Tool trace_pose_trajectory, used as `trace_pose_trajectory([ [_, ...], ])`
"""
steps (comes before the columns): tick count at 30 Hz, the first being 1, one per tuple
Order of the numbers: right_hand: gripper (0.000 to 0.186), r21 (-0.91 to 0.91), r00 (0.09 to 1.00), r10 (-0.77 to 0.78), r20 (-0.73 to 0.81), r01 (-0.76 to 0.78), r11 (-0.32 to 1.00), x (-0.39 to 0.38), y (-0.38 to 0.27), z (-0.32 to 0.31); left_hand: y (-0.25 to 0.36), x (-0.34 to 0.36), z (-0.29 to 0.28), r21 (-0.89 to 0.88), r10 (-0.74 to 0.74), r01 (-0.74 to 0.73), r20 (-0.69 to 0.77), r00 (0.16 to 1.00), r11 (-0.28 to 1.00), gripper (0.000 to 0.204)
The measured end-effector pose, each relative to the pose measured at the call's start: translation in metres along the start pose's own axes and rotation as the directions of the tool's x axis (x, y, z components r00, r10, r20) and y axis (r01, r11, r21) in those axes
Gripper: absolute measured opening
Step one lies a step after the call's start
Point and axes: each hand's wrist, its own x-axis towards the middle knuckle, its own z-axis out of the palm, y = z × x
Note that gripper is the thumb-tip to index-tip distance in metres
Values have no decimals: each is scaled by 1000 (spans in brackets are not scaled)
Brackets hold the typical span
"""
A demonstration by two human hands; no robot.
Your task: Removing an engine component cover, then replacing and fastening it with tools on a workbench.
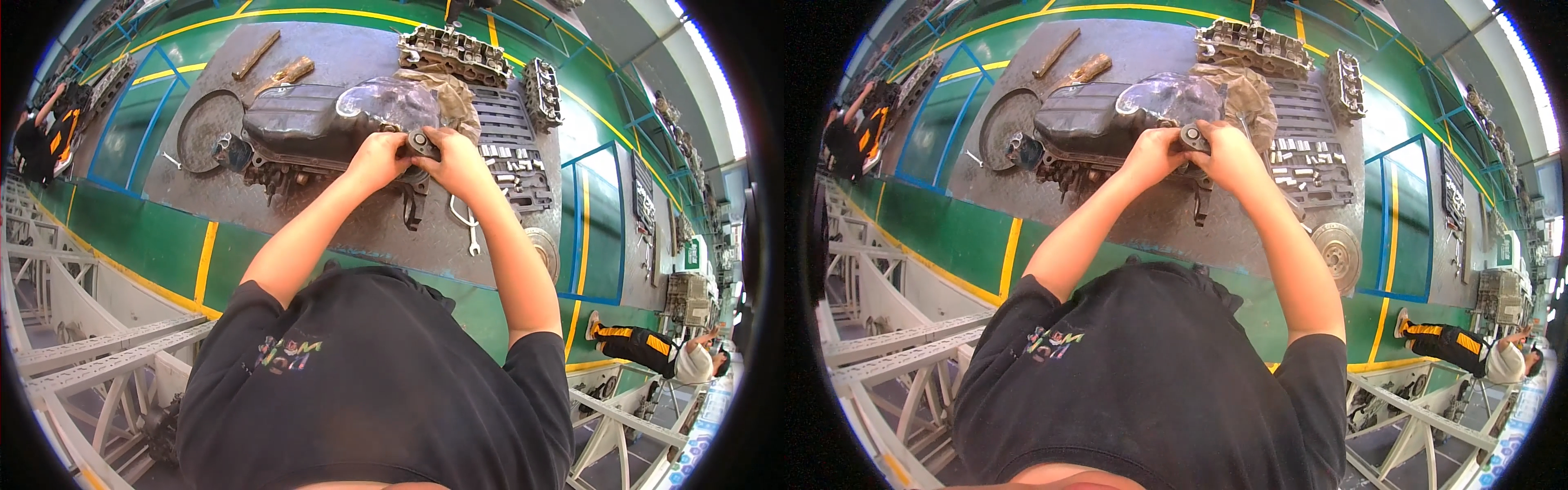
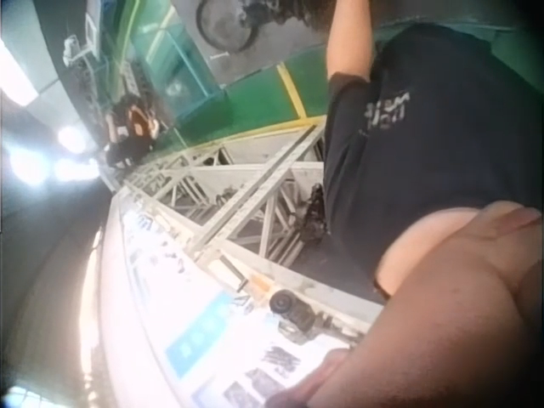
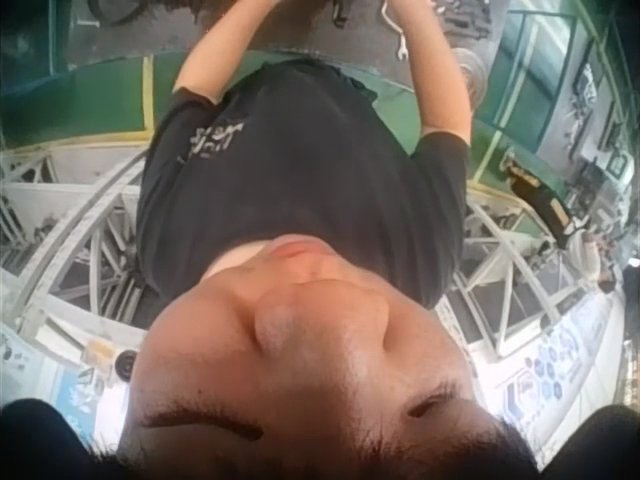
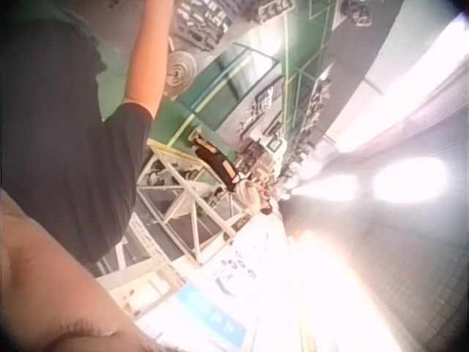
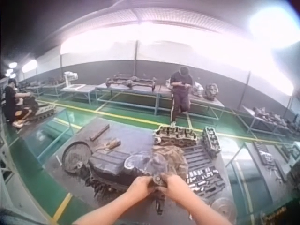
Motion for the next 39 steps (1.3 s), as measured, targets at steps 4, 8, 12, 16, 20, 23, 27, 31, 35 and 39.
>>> trace_pose_trajectory([
  [4,54,-38,999,32,1,-32,999,1,7,10,4,-4,9,87,-7,19,-135,991,996,53],
  [8,55,-162,999,36,22,-32,986,-1,4,15,15,-7,9,282,178,-130,-153,972,951,66],
  [12,66,-423,968,112,227,-6,906,6,3,-14,13,-9,12,187,75,-35,-210,975,982,63],
  [16,26,-598,996,-91,-14,65,799,25,44,-16,20,-13,25,165,65,-19,-282,957,986,50],
  [20,19,-564,935,-329,-133,202,801,34,42,-10,13,-13,30,235,30,54,-338,941,970,47],
  [23,19,-602,994,-85,64,106,792,29,39,2,24,-13,25,326,74,60,-384,920,943,50],
  [27,16,-656,985,-164,44,153,739,10,15,16,36,-19,13,404,136,21,-355,925,915,49],
  [31,13,-490,918,115,380,94,867,2,-31,-19,25,-22,-6,449,142,8,-299,944,894,48],
  [35,9,-601,914,33,405,239,762,24,-12,-34,36,-11,-10,530,242,-93,-218,945,843,41],
  [39,9,-666,984,105,144,18,745,16,10,-7,35,-2,-14,584,266,-60,-274,924,810,39],
])
